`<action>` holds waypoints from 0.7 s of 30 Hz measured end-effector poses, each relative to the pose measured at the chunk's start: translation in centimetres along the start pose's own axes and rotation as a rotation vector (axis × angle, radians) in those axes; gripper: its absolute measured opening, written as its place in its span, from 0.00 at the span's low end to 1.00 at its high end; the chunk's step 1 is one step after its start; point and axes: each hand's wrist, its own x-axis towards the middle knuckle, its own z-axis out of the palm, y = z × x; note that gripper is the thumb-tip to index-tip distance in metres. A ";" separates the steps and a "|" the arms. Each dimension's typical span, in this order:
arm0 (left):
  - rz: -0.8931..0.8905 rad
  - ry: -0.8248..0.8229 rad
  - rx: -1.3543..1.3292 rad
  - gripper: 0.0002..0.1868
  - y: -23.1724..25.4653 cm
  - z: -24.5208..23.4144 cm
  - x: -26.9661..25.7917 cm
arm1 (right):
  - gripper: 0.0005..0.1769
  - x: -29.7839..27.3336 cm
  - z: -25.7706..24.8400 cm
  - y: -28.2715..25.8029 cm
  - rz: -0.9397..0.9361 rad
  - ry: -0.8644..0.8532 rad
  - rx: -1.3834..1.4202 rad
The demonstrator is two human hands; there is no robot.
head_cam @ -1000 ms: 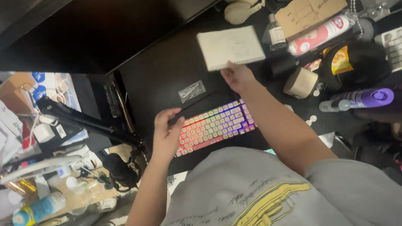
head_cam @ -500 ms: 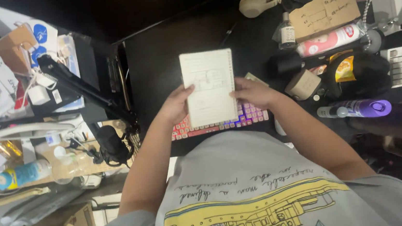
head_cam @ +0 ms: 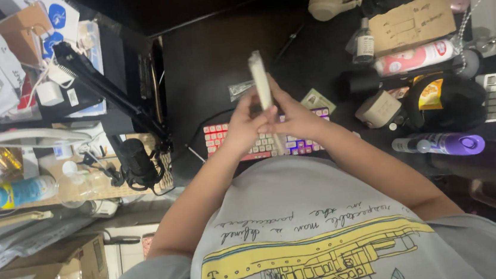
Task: Organize various electronic accessories, cables, papers, and small office items on a desk.
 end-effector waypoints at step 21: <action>0.023 0.020 -0.045 0.42 -1.0 -3.3 0.1 | 0.44 0.2 1.1 0.7 0.423 -0.095 0.332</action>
